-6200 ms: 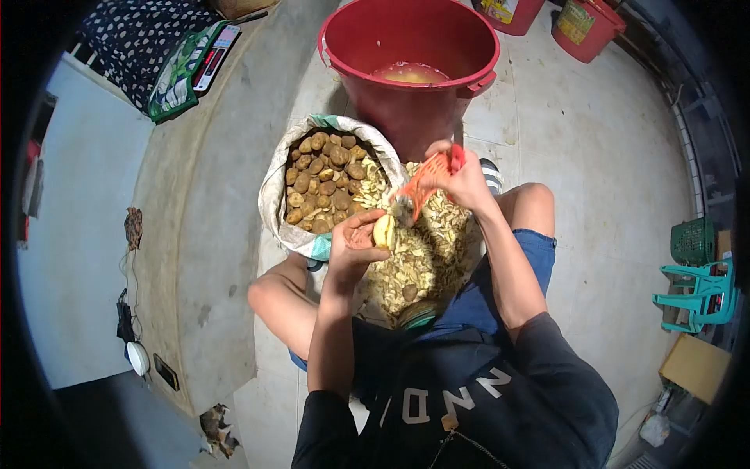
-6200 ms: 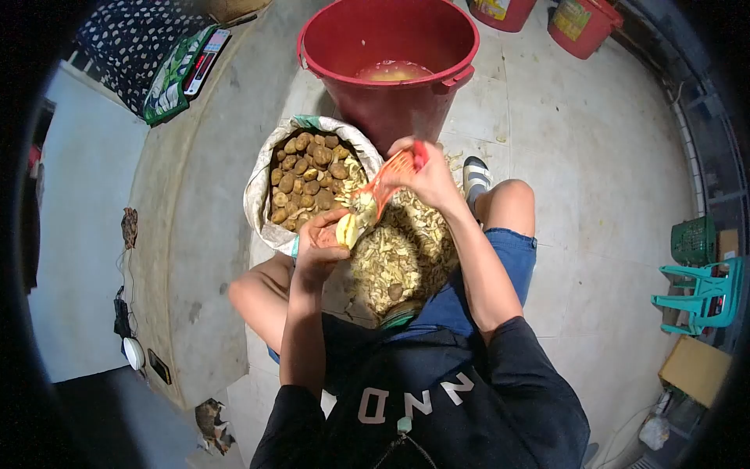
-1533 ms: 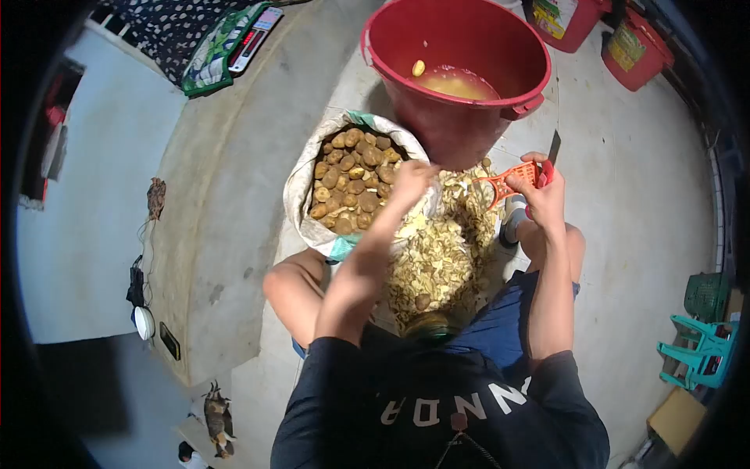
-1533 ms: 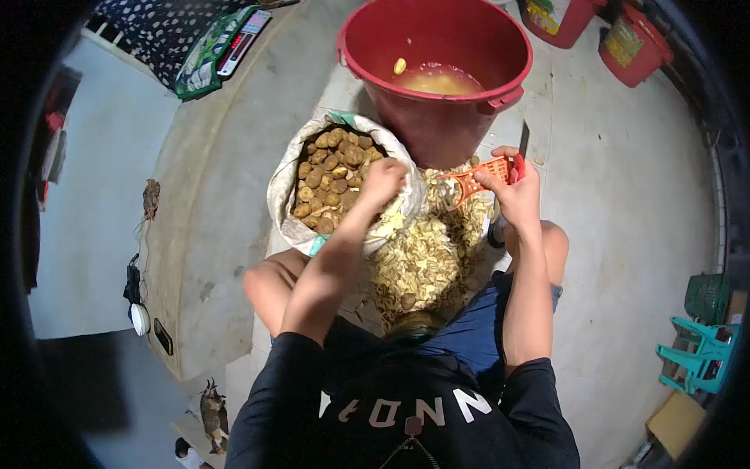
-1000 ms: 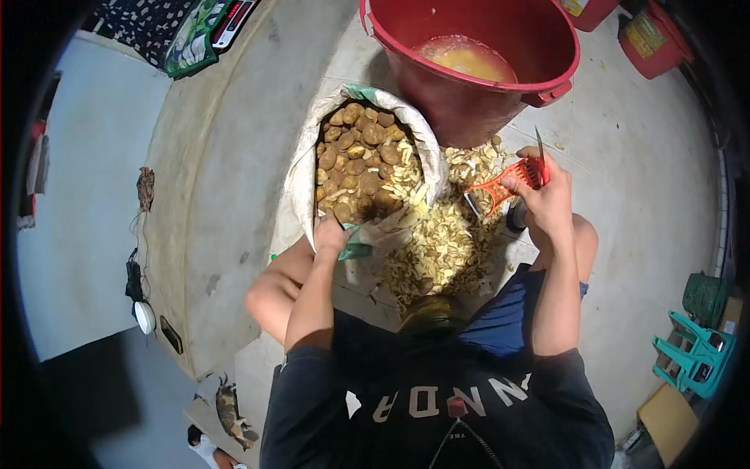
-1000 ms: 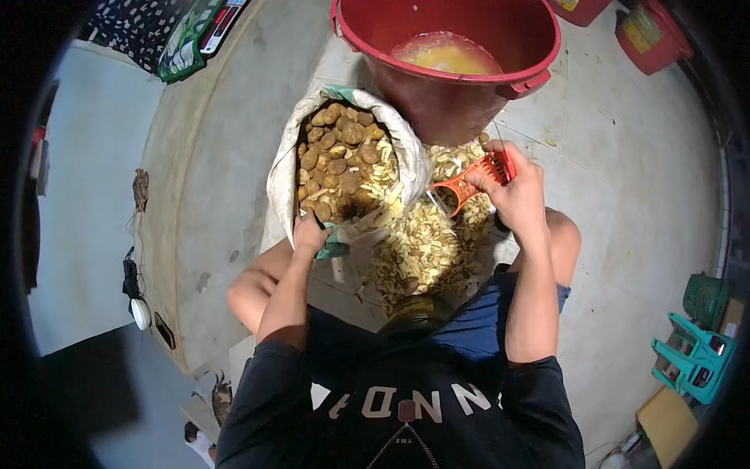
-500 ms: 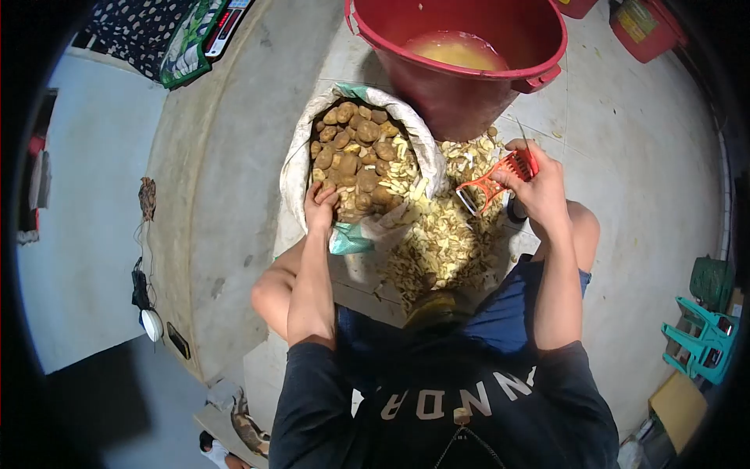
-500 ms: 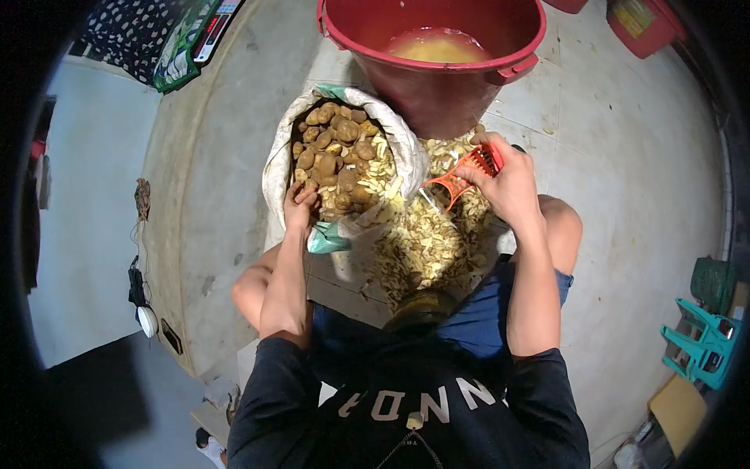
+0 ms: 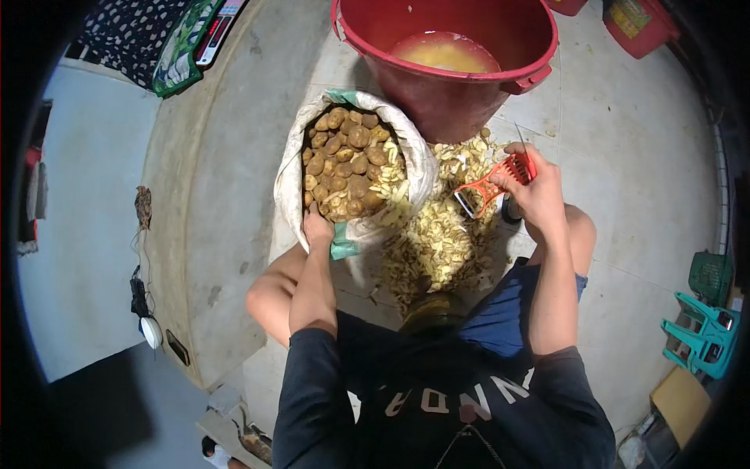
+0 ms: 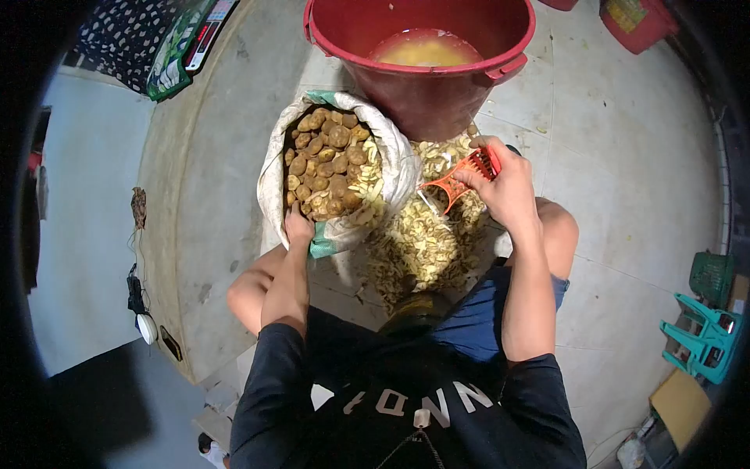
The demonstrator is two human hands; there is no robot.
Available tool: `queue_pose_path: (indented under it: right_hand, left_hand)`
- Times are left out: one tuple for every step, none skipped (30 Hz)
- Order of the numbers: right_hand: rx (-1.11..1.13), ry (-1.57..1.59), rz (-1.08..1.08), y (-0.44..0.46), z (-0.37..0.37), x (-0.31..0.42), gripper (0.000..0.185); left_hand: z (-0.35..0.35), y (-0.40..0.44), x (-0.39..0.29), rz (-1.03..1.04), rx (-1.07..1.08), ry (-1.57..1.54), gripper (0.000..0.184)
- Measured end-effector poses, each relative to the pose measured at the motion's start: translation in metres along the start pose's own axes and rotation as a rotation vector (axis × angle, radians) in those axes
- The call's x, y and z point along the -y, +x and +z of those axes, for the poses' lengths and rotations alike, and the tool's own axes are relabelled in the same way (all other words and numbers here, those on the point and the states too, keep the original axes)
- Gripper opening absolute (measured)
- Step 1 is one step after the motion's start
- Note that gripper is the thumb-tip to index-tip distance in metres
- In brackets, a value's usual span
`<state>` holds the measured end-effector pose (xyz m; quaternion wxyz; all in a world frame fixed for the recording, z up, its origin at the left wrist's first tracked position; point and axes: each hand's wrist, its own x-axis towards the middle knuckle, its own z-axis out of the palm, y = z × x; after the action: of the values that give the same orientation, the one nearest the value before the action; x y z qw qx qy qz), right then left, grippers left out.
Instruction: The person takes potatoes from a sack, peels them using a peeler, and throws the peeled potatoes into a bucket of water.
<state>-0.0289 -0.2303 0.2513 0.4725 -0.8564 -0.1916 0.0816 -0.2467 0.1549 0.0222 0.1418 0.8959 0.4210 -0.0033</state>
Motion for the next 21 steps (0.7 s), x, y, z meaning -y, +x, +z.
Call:
queue_pose_path:
  right_hand:
    - [-0.002,0.000,0.000,0.000,0.000,0.000,0.040]
    - [-0.011,0.004,-0.012,0.000,0.001,0.000,0.040]
    - [-0.019,0.009,-0.024,-0.002,0.002,0.000,0.040]
    - [-0.023,0.009,-0.027,-0.002,0.002,0.001,0.040]
    - [-0.010,-0.004,-0.031,-0.001,0.002,0.002,0.041]
    - [0.001,-0.016,-0.033,-0.001,0.003,0.002,0.041]
    - [-0.007,-0.013,-0.036,0.000,0.004,0.001,0.041]
    - [0.003,-0.018,-0.056,0.001,0.005,0.001,0.041]
    - [0.016,-0.023,-0.077,-0.001,0.008,0.001,0.042]
    - [0.017,-0.020,-0.085,-0.003,0.010,0.002,0.042]
    - [0.038,-0.030,-0.076,-0.003,0.011,0.004,0.042]
    - [0.057,-0.040,-0.066,-0.003,0.013,0.005,0.043]
    - [0.052,-0.040,-0.077,-0.003,0.014,0.006,0.043]
    - [0.054,-0.035,-0.086,-0.004,0.017,0.007,0.044]
    - [0.054,-0.030,-0.094,-0.006,0.020,0.007,0.044]
    - [0.064,-0.018,-0.093,-0.007,0.022,0.005,0.046]
    - [0.056,-0.019,-0.100,-0.008,0.026,0.004,0.046]
    - [0.060,-0.047,-0.118,-0.009,0.029,0.003,0.047]
    - [0.065,-0.075,-0.134,-0.010,0.032,0.004,0.048]
    - [0.085,-0.067,-0.128,-0.014,0.035,0.007,0.048]
    - [0.110,-0.029,-0.114,-0.016,0.044,0.003,0.047]
  left_hand:
    - [-0.001,0.002,-0.002,-0.037,0.035,0.006,0.053]
    - [-0.003,0.002,-0.003,-0.034,0.034,0.004,0.053]
    - [-0.004,0.000,-0.001,-0.029,0.021,-0.045,0.052]
    - [-0.006,0.000,-0.001,-0.023,0.005,-0.095,0.051]
    - [-0.008,0.000,0.000,-0.018,-0.001,-0.097,0.051]
    - [-0.011,0.001,0.001,0.004,-0.032,-0.187,0.047]
    - [-0.015,0.001,0.001,0.027,-0.062,-0.276,0.043]
    - [-0.017,0.001,0.002,0.047,-0.090,-0.366,0.041]
    - [-0.020,0.001,0.002,0.046,-0.095,-0.365,0.041]
    - [-0.022,0.002,-0.001,-0.125,0.008,-0.675,0.038]
    - [-0.024,0.004,-0.006,-0.293,0.110,-0.986,0.035]
    - [-0.019,0.004,-0.007,-0.371,0.211,-1.505,0.032]
    - [-0.034,-0.005,-0.022,-0.417,0.267,-1.635,0.035]
    - [-0.049,-0.014,-0.039,-0.393,0.325,-1.748,0.038]
    - [-0.060,-0.022,-0.055,-0.366,0.386,-1.858,0.041]
    - [-0.069,-0.030,-0.070,-0.345,0.420,-1.943,0.044]
    - [-0.079,-0.036,-0.083,-0.322,0.458,-2.027,0.047]
    - [-0.095,-0.046,-0.096,-0.258,0.528,-2.068,0.050]
    - [-0.102,-0.049,-0.102,-0.244,0.532,-2.072,0.050]
    - [-0.109,-0.052,-0.108,-0.158,0.618,-2.095,0.051]
    - [-0.116,-0.056,-0.113,-0.072,0.705,-2.112,0.051]
